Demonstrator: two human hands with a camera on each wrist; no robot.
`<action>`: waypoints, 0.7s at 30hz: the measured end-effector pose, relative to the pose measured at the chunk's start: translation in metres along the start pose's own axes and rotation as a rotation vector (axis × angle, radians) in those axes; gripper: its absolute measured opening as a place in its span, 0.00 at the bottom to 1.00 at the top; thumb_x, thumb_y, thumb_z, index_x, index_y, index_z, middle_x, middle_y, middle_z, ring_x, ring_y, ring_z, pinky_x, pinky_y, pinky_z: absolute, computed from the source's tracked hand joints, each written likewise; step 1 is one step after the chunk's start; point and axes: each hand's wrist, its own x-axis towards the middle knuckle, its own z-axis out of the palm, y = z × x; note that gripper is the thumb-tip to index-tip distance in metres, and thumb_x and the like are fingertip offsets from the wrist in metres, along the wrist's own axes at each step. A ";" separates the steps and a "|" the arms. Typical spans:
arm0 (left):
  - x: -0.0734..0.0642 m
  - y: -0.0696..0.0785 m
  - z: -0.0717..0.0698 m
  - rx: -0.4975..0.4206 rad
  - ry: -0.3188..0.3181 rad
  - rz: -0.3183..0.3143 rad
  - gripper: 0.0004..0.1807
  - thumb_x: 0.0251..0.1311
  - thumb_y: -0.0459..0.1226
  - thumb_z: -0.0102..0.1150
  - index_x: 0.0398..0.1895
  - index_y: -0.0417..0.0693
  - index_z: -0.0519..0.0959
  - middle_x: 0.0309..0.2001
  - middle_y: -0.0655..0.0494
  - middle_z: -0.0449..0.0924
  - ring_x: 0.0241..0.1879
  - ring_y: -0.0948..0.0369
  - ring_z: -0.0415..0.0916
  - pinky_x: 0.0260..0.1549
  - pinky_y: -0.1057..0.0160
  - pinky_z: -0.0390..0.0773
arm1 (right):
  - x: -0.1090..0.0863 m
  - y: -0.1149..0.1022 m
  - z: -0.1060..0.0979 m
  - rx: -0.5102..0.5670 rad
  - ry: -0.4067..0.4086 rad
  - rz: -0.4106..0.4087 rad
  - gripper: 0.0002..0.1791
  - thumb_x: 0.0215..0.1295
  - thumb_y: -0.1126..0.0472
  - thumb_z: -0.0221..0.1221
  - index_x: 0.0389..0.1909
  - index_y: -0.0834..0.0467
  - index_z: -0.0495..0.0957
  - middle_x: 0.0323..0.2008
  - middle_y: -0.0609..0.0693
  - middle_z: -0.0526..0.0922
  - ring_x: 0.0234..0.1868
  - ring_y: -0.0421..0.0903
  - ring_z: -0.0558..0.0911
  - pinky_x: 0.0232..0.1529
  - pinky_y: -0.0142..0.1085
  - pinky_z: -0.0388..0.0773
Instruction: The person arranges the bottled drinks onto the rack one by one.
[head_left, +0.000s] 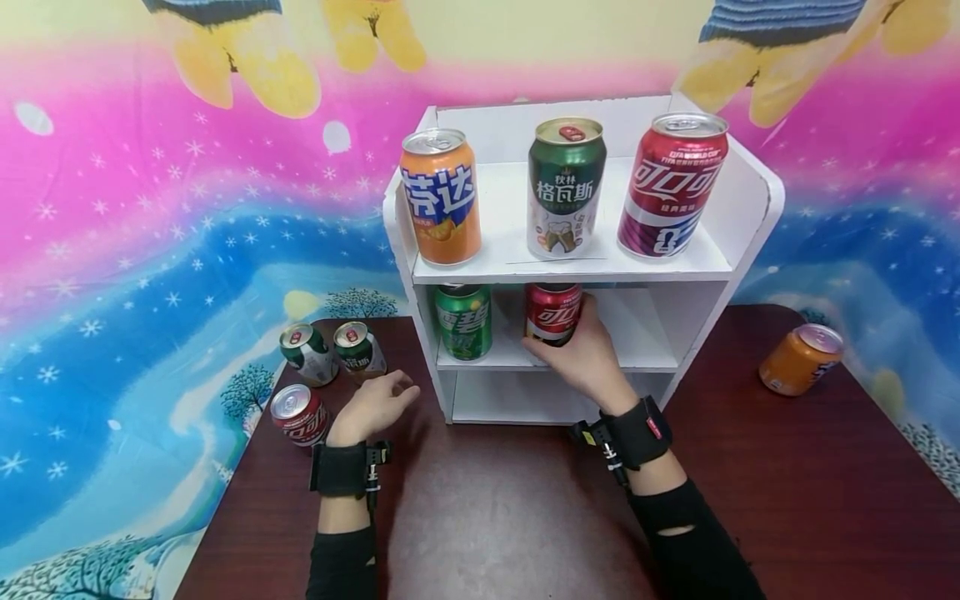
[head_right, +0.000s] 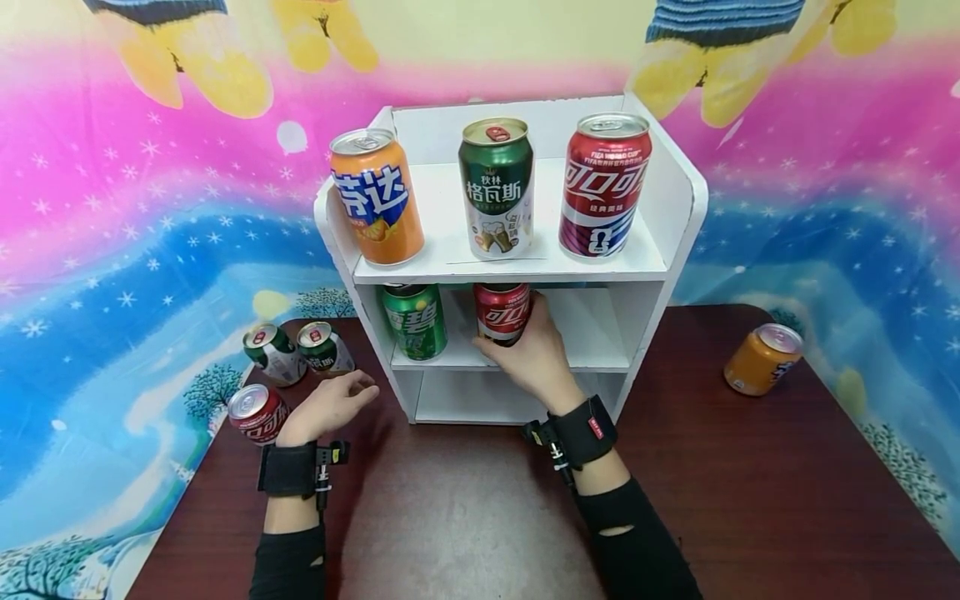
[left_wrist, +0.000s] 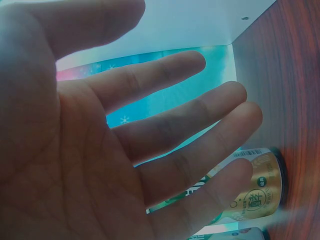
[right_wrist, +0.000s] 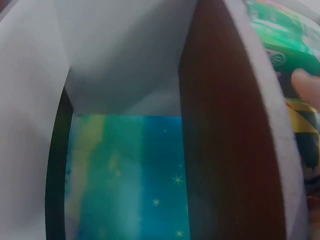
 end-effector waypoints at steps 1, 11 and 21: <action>0.000 0.000 0.000 0.000 0.000 0.002 0.19 0.68 0.45 0.49 0.53 0.43 0.75 0.46 0.45 0.79 0.45 0.50 0.77 0.44 0.48 0.75 | 0.000 0.000 -0.001 0.014 -0.014 0.007 0.53 0.48 0.48 0.71 0.66 0.61 0.48 0.57 0.59 0.65 0.55 0.54 0.70 0.55 0.51 0.67; 0.000 -0.002 0.001 -0.007 -0.008 -0.003 0.19 0.68 0.45 0.50 0.54 0.42 0.75 0.47 0.45 0.79 0.46 0.50 0.77 0.44 0.48 0.75 | 0.000 0.000 -0.007 -0.005 -0.084 0.003 0.47 0.52 0.49 0.69 0.65 0.61 0.51 0.54 0.59 0.69 0.54 0.55 0.72 0.53 0.51 0.69; 0.000 0.001 0.000 -0.010 -0.015 -0.008 0.19 0.68 0.45 0.49 0.54 0.43 0.74 0.47 0.45 0.79 0.45 0.50 0.77 0.43 0.47 0.75 | -0.002 0.001 -0.002 -0.059 -0.031 -0.012 0.46 0.53 0.50 0.68 0.64 0.62 0.51 0.54 0.60 0.69 0.53 0.56 0.74 0.52 0.52 0.71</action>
